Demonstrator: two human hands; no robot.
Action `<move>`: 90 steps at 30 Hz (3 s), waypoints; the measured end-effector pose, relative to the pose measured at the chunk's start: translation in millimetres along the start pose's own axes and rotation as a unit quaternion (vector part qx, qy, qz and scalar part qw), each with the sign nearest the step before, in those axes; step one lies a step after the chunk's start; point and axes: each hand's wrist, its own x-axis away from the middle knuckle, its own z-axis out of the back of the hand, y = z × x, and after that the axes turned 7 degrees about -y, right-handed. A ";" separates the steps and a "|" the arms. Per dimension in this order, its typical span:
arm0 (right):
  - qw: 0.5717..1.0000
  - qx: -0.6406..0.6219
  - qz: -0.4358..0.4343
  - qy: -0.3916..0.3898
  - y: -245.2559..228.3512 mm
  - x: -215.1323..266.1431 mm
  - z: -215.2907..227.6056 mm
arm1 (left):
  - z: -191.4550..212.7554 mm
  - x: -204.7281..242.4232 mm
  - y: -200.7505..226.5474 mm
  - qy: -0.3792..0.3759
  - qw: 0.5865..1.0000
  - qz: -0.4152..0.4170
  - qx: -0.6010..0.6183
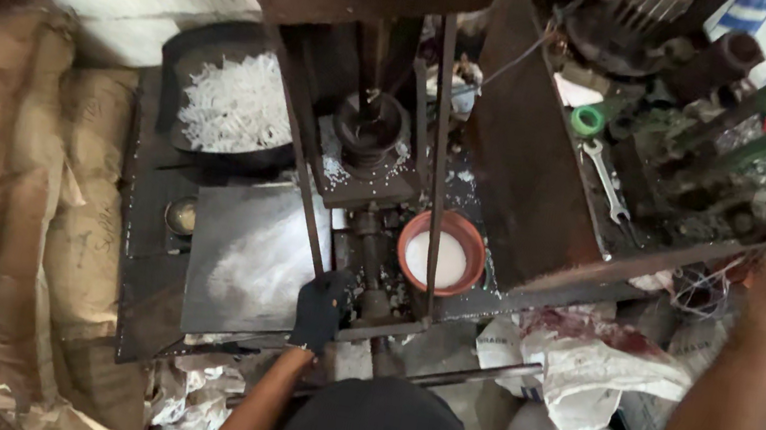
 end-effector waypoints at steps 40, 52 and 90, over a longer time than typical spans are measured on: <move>0.598 -0.256 -0.381 -0.657 -101.2 345.5 -279.1 | 4.5 10.9 -0.5 0.034 0.990 -0.020 -0.133; 0.169 -0.647 -0.706 -0.234 -81.2 356.0 -269.3 | 1.7 11.3 8.2 0.053 0.960 -0.030 -0.273; 0.670 -0.636 -0.362 -0.126 -395.8 79.9 -252.8 | 13.6 -6.6 -12.9 -0.033 0.972 -0.032 -0.232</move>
